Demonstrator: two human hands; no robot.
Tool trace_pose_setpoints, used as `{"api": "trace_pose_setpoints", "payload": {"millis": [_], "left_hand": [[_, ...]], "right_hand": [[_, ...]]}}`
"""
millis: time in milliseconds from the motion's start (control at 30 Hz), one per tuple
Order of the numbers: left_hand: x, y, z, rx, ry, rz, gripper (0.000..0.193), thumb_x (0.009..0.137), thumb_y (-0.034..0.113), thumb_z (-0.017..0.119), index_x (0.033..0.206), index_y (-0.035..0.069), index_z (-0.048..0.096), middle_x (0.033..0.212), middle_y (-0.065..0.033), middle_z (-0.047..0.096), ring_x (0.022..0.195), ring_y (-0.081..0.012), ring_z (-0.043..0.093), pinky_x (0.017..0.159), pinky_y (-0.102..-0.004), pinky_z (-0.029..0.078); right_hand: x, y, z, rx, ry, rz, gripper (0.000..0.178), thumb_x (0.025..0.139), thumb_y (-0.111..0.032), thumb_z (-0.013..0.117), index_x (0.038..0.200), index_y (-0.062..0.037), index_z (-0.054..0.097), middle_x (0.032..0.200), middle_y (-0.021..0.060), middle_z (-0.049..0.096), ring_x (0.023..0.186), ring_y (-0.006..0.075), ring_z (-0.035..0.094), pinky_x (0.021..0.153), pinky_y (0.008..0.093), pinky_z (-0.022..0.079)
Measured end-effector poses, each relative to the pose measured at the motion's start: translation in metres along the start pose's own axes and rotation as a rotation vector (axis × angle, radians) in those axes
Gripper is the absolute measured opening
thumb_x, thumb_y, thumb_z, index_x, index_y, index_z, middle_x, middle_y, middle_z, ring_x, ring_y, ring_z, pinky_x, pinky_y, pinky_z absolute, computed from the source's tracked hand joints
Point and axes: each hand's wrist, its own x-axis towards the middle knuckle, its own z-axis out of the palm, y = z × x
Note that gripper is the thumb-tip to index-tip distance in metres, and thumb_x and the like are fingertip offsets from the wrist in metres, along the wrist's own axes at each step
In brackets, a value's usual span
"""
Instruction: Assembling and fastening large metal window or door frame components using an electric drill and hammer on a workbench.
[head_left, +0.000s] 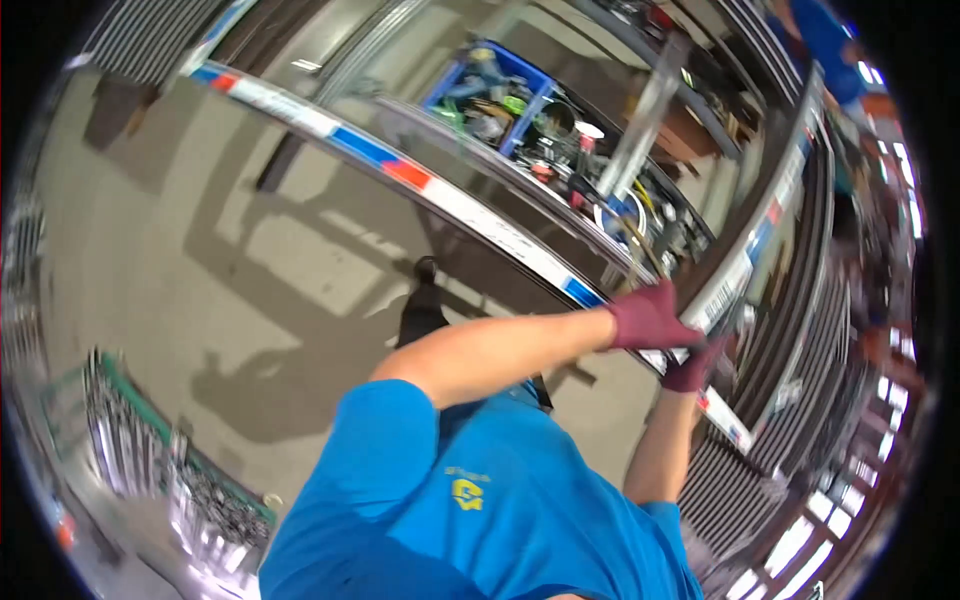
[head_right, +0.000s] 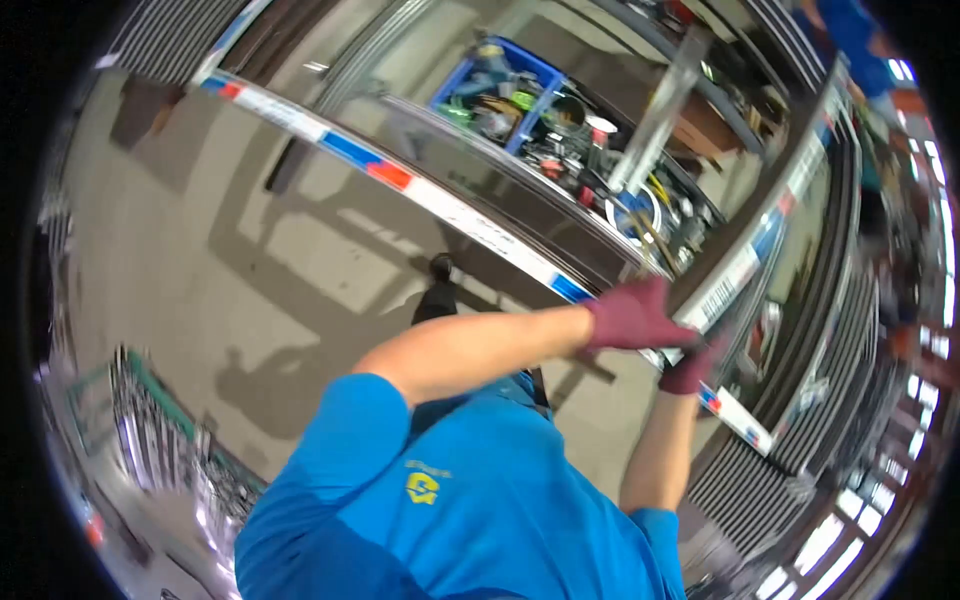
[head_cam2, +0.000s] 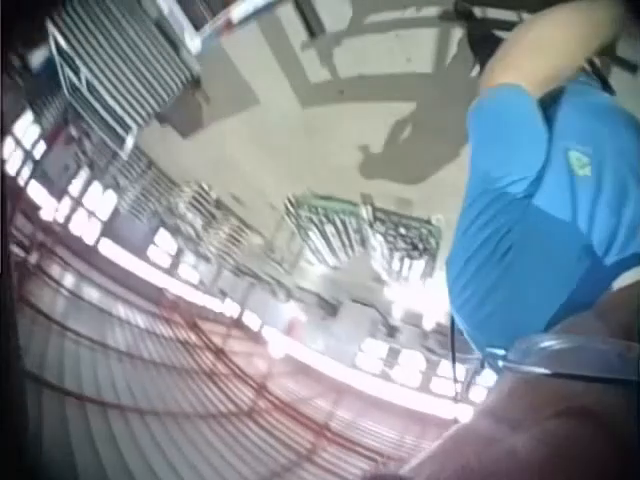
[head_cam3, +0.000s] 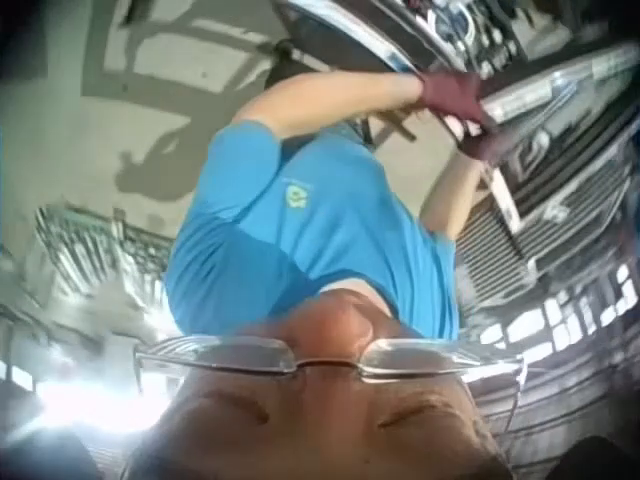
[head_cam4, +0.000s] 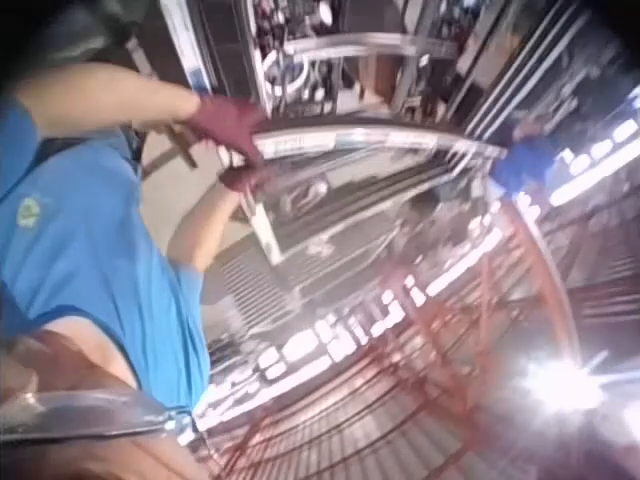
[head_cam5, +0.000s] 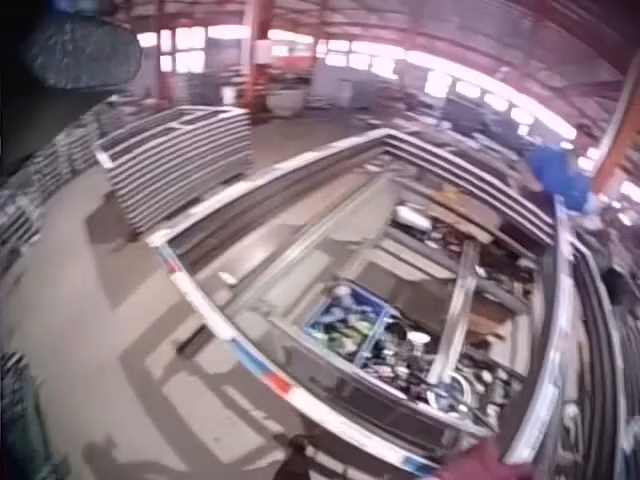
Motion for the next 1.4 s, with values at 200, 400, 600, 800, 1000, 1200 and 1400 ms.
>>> {"api": "trace_pose_setpoints", "payload": {"millis": [200,400,600,800,1000,1200,1400], "left_hand": [[0.028,0.004,0.017,-0.019,-0.101,0.04,0.093,0.078,0.067,0.08,0.124,-0.012,0.063,0.116,-0.0298,0.072,0.107,-0.0389,0.073,0.094,-0.0428,0.057],[0.021,0.026,0.033,-0.23,-0.164,-0.091,0.058,0.091,0.052,0.08,0.107,-0.003,0.072,0.082,-0.0054,0.069,0.07,-0.0122,0.063,0.063,-0.0316,0.052],[0.023,0.021,0.062,-0.11,-0.103,-0.101,0.056,0.091,0.056,0.079,0.093,0.001,0.067,0.075,-0.0014,0.062,0.063,-0.0089,0.057,0.054,-0.029,0.047],[0.03,0.031,0.06,-0.284,-0.078,-0.098,0.055,0.092,0.058,0.078,0.093,0.005,0.062,0.077,0.0016,0.052,0.058,-0.0099,0.051,0.051,-0.0299,0.045],[0.026,0.037,0.069,-0.239,-0.118,-0.086,0.054,0.092,0.059,0.077,0.092,0.007,0.06,0.073,-0.0005,0.054,0.054,-0.0118,0.053,0.05,-0.0295,0.047],[0.027,0.027,0.072,-0.13,-0.108,-0.168,0.049,0.101,0.057,0.065,0.11,0.009,0.071,0.085,-0.0036,0.071,0.069,-0.0149,0.068,0.059,-0.0299,0.054],[0.024,0.025,0.074,-0.157,-0.093,-0.164,0.048,0.097,0.056,0.072,0.094,0.008,0.067,0.072,-0.0026,0.062,0.055,-0.0128,0.057,0.05,-0.029,0.047]], "right_hand": [[-0.183,-0.071,0.116,-0.233,0.002,-0.125,0.029,0.11,-0.034,0.051,0.109,-0.0076,0.065,0.078,0.0006,0.065,0.06,0.0109,0.059,0.049,0.0282,0.044],[-0.181,-0.104,0.097,0.03,-0.097,0.082,0.026,0.11,-0.03,0.056,0.11,-0.006,0.065,0.071,-0.0059,0.053,0.058,0.0046,0.046,0.051,0.0244,0.036],[-0.203,-0.107,0.061,0.124,-0.167,0.124,0.023,0.105,-0.028,0.066,0.096,-0.0059,0.064,0.072,-0.0001,0.056,0.06,0.0091,0.049,0.055,0.0287,0.039],[-0.247,-0.068,0.036,-0.588,-0.135,-0.282,0.019,0.092,-0.014,0.08,0.094,-0.003,0.064,0.082,0.0142,0.062,0.073,0.0182,0.06,0.066,0.0338,0.05],[-0.206,-0.153,0.049,-0.611,0.054,-1.024,0.037,0.083,-0.004,0.084,0.118,-0.006,0.073,0.104,0.0108,0.069,0.089,0.025,0.068,0.075,0.0337,0.055],[-0.178,-0.154,0.048,-0.626,-0.107,-1.142,0.032,0.074,-0.006,0.084,0.105,-0.0104,0.074,0.103,0.011,0.068,0.093,0.0345,0.069,0.078,0.0408,0.058],[-0.177,-0.16,0.05,-0.639,-0.205,-1.097,0.024,0.076,-0.003,0.079,0.098,-0.0078,0.07,0.092,0.0106,0.065,0.084,0.0355,0.066,0.075,0.0392,0.056]]}}
